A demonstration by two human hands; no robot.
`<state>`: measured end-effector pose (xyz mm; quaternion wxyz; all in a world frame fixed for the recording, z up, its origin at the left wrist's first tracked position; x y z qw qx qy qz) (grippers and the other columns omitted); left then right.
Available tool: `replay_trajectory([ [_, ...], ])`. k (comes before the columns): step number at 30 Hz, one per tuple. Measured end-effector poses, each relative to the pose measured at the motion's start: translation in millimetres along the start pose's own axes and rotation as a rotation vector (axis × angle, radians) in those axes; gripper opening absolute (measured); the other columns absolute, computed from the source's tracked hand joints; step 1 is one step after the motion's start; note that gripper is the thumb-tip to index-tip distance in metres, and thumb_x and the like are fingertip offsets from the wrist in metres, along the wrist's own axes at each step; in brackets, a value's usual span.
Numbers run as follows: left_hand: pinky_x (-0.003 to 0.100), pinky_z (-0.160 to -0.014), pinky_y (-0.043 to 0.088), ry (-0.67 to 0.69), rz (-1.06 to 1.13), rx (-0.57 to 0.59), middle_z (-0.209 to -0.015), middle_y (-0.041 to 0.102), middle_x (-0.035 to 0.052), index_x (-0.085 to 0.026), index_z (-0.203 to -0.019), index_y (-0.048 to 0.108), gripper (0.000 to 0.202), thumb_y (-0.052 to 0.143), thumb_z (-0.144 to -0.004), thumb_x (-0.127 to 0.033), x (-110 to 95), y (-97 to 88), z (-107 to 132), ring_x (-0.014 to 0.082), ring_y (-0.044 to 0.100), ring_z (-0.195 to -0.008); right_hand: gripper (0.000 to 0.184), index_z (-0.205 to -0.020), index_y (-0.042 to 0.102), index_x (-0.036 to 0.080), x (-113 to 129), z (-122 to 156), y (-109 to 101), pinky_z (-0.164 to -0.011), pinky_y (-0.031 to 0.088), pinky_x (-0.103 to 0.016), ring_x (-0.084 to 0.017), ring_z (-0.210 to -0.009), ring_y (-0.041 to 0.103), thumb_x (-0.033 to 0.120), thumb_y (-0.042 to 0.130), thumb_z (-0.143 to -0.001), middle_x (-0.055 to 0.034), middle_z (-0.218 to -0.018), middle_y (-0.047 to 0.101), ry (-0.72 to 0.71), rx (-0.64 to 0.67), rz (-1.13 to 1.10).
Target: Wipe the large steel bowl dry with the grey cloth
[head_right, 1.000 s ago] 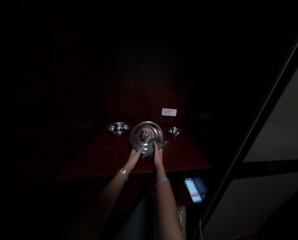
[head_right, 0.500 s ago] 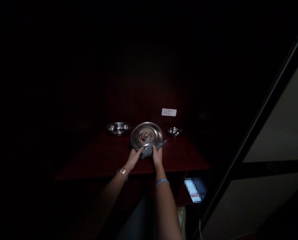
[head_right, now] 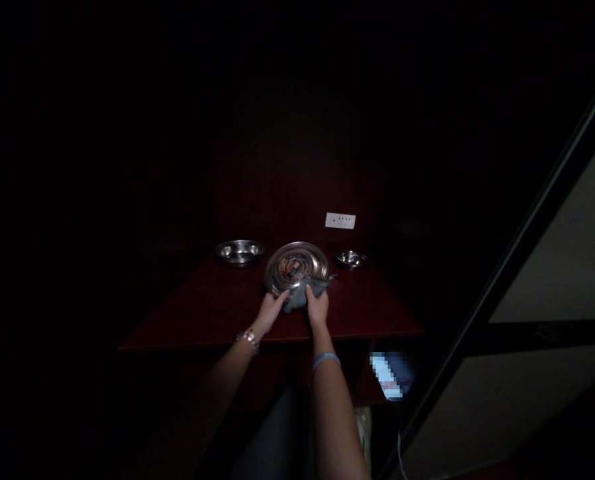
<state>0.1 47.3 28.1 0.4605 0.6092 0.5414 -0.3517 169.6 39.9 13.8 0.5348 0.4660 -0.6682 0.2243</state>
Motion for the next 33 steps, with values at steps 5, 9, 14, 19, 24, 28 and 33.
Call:
replay_trajectory([
  [5, 0.037, -0.104, 0.047, 0.0, 0.006, -0.011, -0.114, 0.074, 0.0121, -0.013, -0.105, 0.072, 0.029, 0.069, -0.076, -0.019, -0.8, 0.0, 0.9, 0.0235, 0.069, -0.11, 0.041, -0.106, 0.07, 0.014, -1.5, -0.2, -0.4, -0.094, 0.052, -0.036, -0.026, -0.103, 0.07, 0.041, 0.07, -0.076, -0.0124, -0.111, 0.075, -0.005, -0.014, 0.011],
  [9, 0.036, -0.104, 0.047, -0.012, 0.031, -0.021, -0.114, 0.074, 0.0107, -0.014, -0.105, 0.072, 0.029, 0.07, -0.076, -0.022, 0.1, 0.2, 0.8, 0.0228, 0.068, -0.111, 0.042, -0.108, 0.07, 0.014, -4.5, -0.8, 1.2, -0.094, 0.053, -0.036, -0.026, -0.105, 0.07, 0.042, 0.07, -0.076, -0.0116, -0.112, 0.075, -0.006, 0.009, 0.012],
  [14, 0.039, -0.107, 0.045, -0.046, 0.092, 0.011, -0.12, 0.072, 0.0123, -0.014, -0.111, 0.07, 0.034, 0.069, -0.08, -0.027, 1.5, 3.4, 1.6, 0.0239, 0.066, -0.115, 0.046, -0.112, 0.069, 0.015, -6.8, -2.6, 0.2, -0.095, 0.052, -0.035, -0.025, -0.107, 0.069, 0.045, 0.068, -0.078, -0.0112, -0.114, 0.074, -0.02, 0.01, 0.017],
  [19, 0.039, -0.109, 0.044, -0.053, 0.102, 0.063, -0.122, 0.071, 0.0149, -0.013, -0.112, 0.07, 0.037, 0.073, -0.078, -0.027, -3.8, 8.4, 5.3, 0.0267, 0.065, -0.117, 0.046, -0.114, 0.069, 0.014, -6.3, -2.6, -0.8, -0.096, 0.052, -0.035, -0.025, -0.108, 0.069, 0.044, 0.066, -0.08, -0.0117, -0.115, 0.074, -0.005, 0.014, 0.027],
  [24, 0.043, -0.112, 0.041, -0.047, 0.099, 0.09, -0.127, 0.068, 0.0151, -0.012, -0.119, 0.066, 0.042, 0.073, -0.079, -0.023, -4.7, 10.4, 6.0, 0.0286, 0.06, -0.124, 0.043, -0.109, 0.071, 0.014, -2.9, -0.4, -0.1, -0.095, 0.052, -0.034, -0.026, -0.106, 0.07, 0.045, 0.066, -0.079, -0.0113, -0.112, 0.075, 0.006, 0.034, 0.024],
  [28, 0.043, -0.114, 0.037, 0.003, 0.085, 0.099, -0.13, 0.066, 0.0159, -0.011, -0.12, 0.064, 0.042, 0.071, -0.079, -0.02, -4.3, 10.2, 4.2, 0.0272, 0.058, -0.127, 0.043, -0.106, 0.072, 0.014, -0.1, 1.5, 0.0, -0.094, 0.052, -0.035, -0.027, -0.103, 0.07, 0.044, 0.07, -0.076, -0.0115, -0.109, 0.076, 0.017, 0.021, 0.03],
  [33, 0.043, -0.112, 0.039, 0.0, 0.057, 0.117, -0.129, 0.066, 0.0165, -0.01, -0.117, 0.065, 0.042, 0.072, -0.077, -0.022, 1.5, 10.7, 2.5, 0.0268, 0.06, -0.124, 0.045, -0.107, 0.072, 0.013, -0.6, 1.0, 1.4, -0.093, 0.053, -0.035, -0.026, -0.103, 0.07, 0.044, 0.071, -0.075, -0.0117, -0.109, 0.076, 0.02, 0.034, 0.0],
])
Point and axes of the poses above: each hand's wrist, its own z-axis away from the middle knuckle, its own y-axis out of the palm, x = y × z, the point moved 6 cm from there along -z, towards the middle knuckle
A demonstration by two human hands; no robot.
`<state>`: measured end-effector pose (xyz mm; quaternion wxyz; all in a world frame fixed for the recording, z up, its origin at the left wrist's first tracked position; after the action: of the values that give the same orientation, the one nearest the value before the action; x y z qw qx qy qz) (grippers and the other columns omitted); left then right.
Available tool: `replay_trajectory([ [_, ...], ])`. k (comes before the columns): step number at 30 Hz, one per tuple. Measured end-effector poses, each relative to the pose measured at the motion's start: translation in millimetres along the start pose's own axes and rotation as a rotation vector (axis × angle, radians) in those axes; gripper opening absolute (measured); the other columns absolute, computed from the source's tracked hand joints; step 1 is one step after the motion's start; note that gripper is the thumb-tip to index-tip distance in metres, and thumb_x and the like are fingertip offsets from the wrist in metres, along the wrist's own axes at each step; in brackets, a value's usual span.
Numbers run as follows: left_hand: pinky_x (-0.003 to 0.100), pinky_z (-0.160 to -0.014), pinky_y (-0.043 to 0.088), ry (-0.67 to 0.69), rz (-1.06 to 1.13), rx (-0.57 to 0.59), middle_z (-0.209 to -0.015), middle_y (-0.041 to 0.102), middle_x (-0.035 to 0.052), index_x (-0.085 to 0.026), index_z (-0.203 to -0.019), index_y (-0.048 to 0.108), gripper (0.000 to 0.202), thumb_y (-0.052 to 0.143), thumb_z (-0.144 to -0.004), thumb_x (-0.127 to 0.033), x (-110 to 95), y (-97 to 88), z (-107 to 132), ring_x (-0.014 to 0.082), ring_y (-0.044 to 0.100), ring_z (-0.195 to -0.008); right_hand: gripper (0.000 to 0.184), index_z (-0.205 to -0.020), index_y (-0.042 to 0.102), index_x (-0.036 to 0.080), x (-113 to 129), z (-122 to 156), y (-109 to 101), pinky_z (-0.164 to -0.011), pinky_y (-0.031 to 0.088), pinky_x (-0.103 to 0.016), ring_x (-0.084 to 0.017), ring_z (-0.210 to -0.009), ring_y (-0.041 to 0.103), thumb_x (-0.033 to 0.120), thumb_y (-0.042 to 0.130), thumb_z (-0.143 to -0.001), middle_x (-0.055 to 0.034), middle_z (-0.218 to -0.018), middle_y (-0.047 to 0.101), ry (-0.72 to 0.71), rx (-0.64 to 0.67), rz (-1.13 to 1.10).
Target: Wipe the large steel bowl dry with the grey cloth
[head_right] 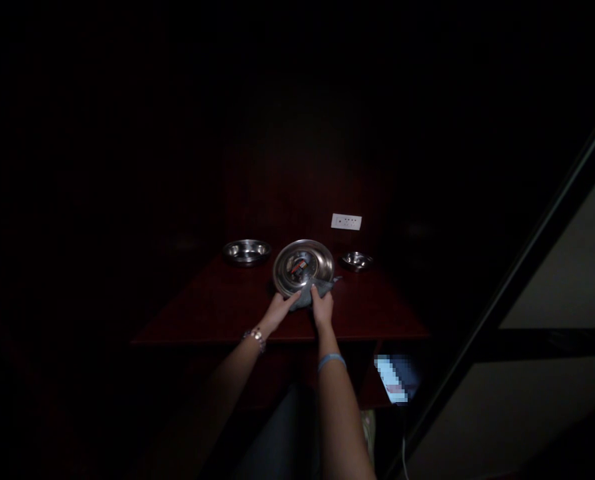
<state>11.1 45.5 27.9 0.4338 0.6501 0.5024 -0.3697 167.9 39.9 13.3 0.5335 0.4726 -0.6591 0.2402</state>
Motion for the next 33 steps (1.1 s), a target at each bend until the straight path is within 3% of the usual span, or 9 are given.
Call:
replay_trajectory([
  [12, 0.041, -0.107, 0.045, -0.044, 0.039, 0.034, -0.121, 0.071, 0.0137, -0.012, -0.111, 0.068, 0.048, 0.081, -0.066, -0.027, -0.7, 3.0, 2.2, 0.0262, 0.065, -0.117, 0.049, -0.109, 0.071, 0.013, -2.4, -1.2, 0.8, -0.093, 0.054, -0.036, -0.025, -0.103, 0.07, 0.045, 0.074, -0.072, -0.0109, -0.11, 0.076, 0.017, 0.011, -0.04],
  [21, 0.036, -0.111, 0.041, -0.061, 0.062, -0.1, -0.128, 0.068, 0.0102, -0.016, -0.12, 0.066, 0.038, 0.06, -0.088, -0.035, -2.4, -3.6, 0.6, 0.0218, 0.061, -0.124, 0.054, -0.112, 0.071, 0.012, 4.8, 2.3, 3.9, -0.096, 0.053, -0.037, -0.027, -0.108, 0.069, 0.049, 0.075, -0.073, -0.0126, -0.115, 0.074, 0.022, 0.033, -0.064],
  [33, 0.035, -0.108, 0.043, -0.079, 0.032, -0.118, -0.117, 0.073, 0.0106, -0.014, -0.109, 0.07, 0.035, 0.058, -0.088, -0.038, 0.0, -6.7, -1.0, 0.0226, 0.066, -0.116, 0.057, -0.111, 0.071, 0.012, 1.5, -0.6, 4.7, -0.097, 0.052, -0.037, -0.027, -0.11, 0.068, 0.054, 0.075, -0.073, -0.0128, -0.115, 0.074, 0.013, 0.037, -0.045],
])
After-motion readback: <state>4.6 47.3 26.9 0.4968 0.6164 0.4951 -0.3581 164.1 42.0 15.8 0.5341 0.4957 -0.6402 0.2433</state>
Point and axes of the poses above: each hand's wrist, its own z-axis away from the middle knuckle, its own y-axis out of the palm, x = y × z, the point moved 6 cm from there along -z, towards the middle knuckle
